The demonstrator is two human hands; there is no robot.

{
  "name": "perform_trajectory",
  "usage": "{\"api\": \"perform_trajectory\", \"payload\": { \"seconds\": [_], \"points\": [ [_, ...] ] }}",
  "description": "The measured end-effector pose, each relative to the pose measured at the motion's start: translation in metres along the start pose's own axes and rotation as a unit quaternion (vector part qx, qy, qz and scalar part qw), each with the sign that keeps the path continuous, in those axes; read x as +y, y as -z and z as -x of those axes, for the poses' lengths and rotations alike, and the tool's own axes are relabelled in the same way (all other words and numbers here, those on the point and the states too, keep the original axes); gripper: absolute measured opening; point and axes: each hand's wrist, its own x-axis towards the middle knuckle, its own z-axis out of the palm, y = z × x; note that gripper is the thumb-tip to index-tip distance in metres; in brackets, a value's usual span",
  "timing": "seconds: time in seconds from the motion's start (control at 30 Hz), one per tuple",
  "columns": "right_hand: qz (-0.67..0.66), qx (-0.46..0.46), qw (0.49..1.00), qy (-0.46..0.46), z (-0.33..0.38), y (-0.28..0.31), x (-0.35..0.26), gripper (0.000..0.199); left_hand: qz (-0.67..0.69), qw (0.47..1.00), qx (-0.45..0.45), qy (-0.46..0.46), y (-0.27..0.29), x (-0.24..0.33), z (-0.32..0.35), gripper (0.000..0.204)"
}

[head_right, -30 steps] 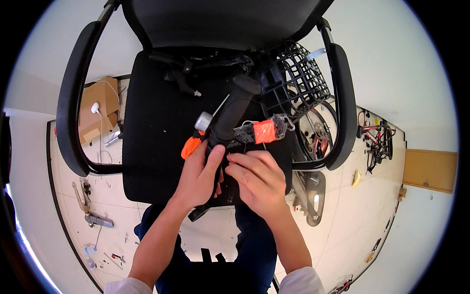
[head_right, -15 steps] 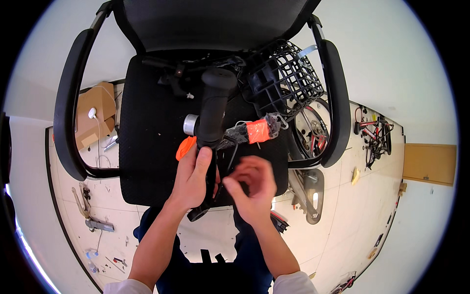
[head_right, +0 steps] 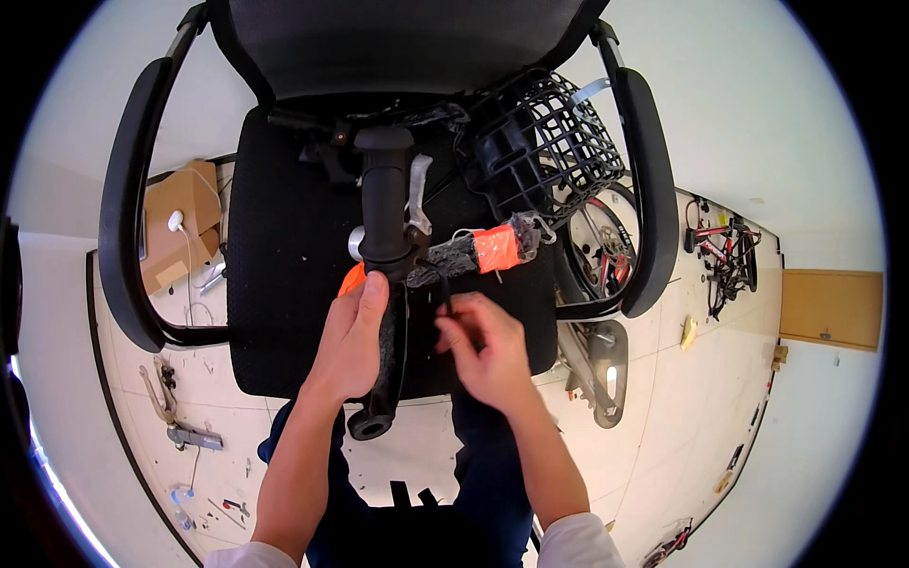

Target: The person assembles a bicycle handlebar by attaching a brake lever and a bell. They use a screwdriver to tighten the components and wipe the handlebar with a cloth.

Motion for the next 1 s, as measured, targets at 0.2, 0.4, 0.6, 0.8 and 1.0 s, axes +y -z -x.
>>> {"api": "perform_trajectory", "payload": {
  "seconds": [0.2, 0.4, 0.6, 0.8, 1.0],
  "points": [
    [0.274, 0.022, 0.933, 0.231, -0.034, 0.048, -0.005, 0.016, 0.024, 0.996, -0.06, 0.06, 0.005, 0.002, 0.003, 0.07],
    [0.454, 0.075, 0.834, 0.304, -0.056, 0.062, -0.032, 0.023, 0.096, 0.991, -0.062, 0.073, 0.006, 0.008, 0.0, 0.069],
    [0.276, 0.122, 0.927, 0.225, -0.078, 0.053, -0.047, 0.023, 0.002, 0.999, -0.053, -0.009, -0.002, -0.011, 0.002, 0.068],
    [-0.11, 0.152, 0.979, 0.075, -0.059, 0.016, -0.068, 0.039, 0.021, 0.998, -0.061, 0.012, -0.001, -0.002, 0.006, 0.062],
    [-0.05, 0.125, 0.985, 0.107, -0.057, 0.006, -0.068, 0.029, -0.077, 0.996, -0.028, 0.032, -0.005, 0.01, 0.005, 0.06]
  ]
}}
